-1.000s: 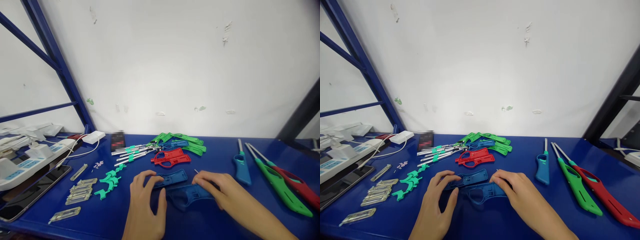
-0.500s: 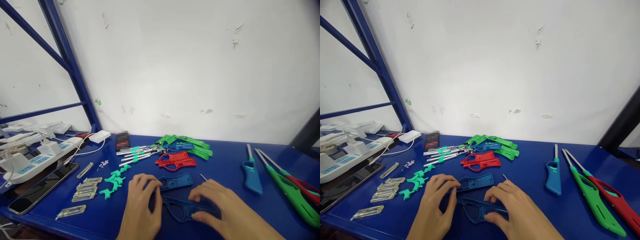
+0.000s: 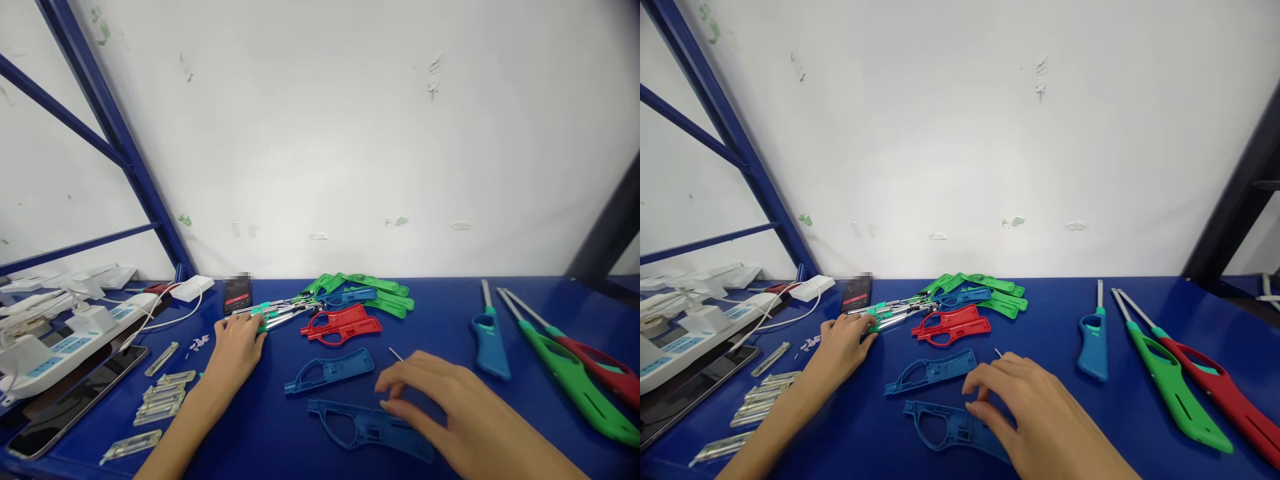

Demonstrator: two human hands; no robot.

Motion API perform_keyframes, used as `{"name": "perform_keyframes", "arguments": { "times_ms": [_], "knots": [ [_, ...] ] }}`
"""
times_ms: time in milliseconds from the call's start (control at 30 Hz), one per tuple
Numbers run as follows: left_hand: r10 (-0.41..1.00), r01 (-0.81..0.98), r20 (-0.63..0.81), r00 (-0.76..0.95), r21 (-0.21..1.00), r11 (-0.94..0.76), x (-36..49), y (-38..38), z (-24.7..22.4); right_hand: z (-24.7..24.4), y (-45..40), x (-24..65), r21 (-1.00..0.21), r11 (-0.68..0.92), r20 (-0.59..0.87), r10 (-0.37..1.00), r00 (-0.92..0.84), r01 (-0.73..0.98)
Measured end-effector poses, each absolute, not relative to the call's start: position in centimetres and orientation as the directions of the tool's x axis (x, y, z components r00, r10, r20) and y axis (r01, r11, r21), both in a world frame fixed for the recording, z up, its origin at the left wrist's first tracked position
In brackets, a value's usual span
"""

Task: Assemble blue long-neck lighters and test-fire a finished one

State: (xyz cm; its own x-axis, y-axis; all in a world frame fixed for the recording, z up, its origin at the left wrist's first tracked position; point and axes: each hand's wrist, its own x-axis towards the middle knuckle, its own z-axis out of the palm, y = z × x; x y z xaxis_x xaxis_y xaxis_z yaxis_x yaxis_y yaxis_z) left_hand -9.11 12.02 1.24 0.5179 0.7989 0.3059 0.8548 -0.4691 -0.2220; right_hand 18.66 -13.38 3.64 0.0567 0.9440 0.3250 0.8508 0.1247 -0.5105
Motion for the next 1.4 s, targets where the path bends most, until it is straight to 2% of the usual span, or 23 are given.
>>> {"name": "perform_keyframes", "arguments": {
  "times_ms": [233,533,833,933,1033,1133,1267,1400],
  "knots": [
    [0.730,0.798,0.322,0.603,-0.272,-0.539,-9.0,12.6,1.2,2.7,-13.6,18.5,-0.494,0.134,0.342,0.938,0.050,0.859],
    [0.613,0.742,0.445,0.652,-0.214,-0.635,-10.6,11.9,3.5,3.1,-13.4,18.4,-0.472,0.138,0.341,0.939,0.036,0.871],
    [0.419,0.679,0.684,0.597,-0.152,-0.718,-13.1,9.7,7.8,2.7,-13.4,18.7,-0.531,0.094,0.335,0.936,0.107,0.842],
    [0.356,0.647,0.749,0.558,-0.125,-0.752,-13.3,7.4,9.1,2.6,-13.1,18.9,-0.581,0.048,0.339,0.922,0.188,0.812],
    [0.322,0.581,0.772,0.549,-0.075,-0.811,-13.2,4.7,9.8,3.1,-12.9,18.7,-0.639,-0.020,0.340,0.889,0.306,0.769],
    [0.375,0.525,0.746,0.551,0.039,-0.850,-13.0,2.9,9.3,3.8,-12.9,17.9,-0.705,-0.039,0.313,0.879,0.360,0.708],
    [0.466,0.447,0.686,0.559,0.224,-0.866,-12.2,1.6,7.5,4.5,-12.8,16.7,-0.780,0.004,0.238,0.927,0.291,0.626],
    [0.489,0.361,0.691,0.532,0.337,-0.869,-10.5,0.8,5.9,4.4,-12.0,15.9,-0.808,0.016,0.165,0.966,0.200,0.589]
  ]
}}
